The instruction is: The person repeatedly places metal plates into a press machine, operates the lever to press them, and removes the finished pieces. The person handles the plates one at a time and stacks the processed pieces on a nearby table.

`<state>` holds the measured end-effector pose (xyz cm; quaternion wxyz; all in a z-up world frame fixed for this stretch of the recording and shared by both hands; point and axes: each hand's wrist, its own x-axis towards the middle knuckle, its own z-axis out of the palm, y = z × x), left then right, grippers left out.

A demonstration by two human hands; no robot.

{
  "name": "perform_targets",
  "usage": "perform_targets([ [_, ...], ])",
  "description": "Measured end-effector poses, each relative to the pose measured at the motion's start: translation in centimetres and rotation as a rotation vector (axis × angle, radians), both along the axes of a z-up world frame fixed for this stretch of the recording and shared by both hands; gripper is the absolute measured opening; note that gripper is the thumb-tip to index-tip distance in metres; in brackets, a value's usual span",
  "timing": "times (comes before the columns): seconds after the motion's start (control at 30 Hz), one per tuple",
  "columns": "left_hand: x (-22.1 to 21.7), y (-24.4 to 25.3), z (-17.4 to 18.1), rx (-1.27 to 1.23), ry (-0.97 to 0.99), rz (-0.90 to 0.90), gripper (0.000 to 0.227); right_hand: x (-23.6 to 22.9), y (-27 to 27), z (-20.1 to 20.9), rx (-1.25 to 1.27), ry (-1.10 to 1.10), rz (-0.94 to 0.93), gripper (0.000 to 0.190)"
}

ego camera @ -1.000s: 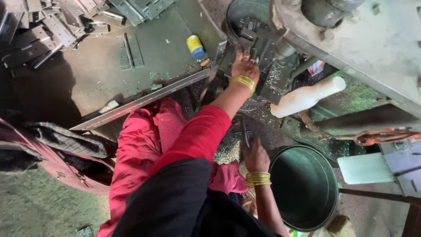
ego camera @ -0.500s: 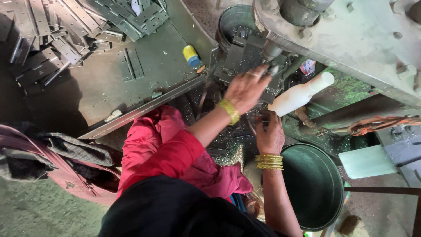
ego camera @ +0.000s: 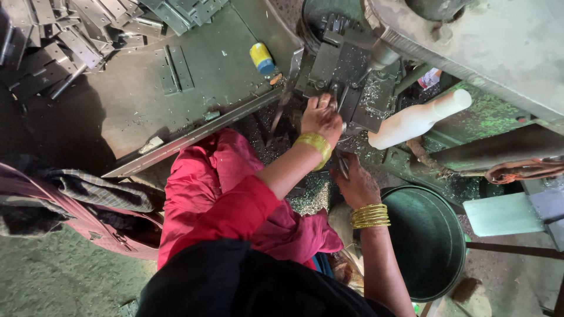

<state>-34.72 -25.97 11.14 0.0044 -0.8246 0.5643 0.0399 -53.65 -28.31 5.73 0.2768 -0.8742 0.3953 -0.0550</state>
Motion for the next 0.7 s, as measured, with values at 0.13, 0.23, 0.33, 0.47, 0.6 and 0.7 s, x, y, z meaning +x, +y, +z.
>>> perform_targets([
  [0.13,0.6,-4.2,0.4,-0.052,-0.071,0.096,0.027,-1.8,-0.2,-6.3,0.102,0.107,-0.101,0.052],
  [0.23,1.0,-4.8,-0.3,0.008,0.03,0.116,0.036,-2.3,3.4,-13.7,0.106,0.02,-0.225,0.045],
  [0.33,1.7,-2.6,-1.0,-0.02,-0.066,0.01,0.036,-1.6,4.9,-16.7,0.058,-0.017,-0.216,0.044],
  [0.47,2.0,-2.2,-0.5,-0.066,-0.033,0.027,0.035,-2.2,0.3,-12.3,0.038,-0.006,-0.148,0.048],
  [0.6,1.5,-2.7,-0.6,0.003,-0.048,0.039,0.033,-3.2,0.6,-9.3,-0.015,0.034,-0.114,0.049],
  [0.7,1.2,-4.4,-0.4,-0.084,-0.041,0.067,0.033,-2.5,4.2,-11.3,0.072,0.03,-0.266,0.052],
])
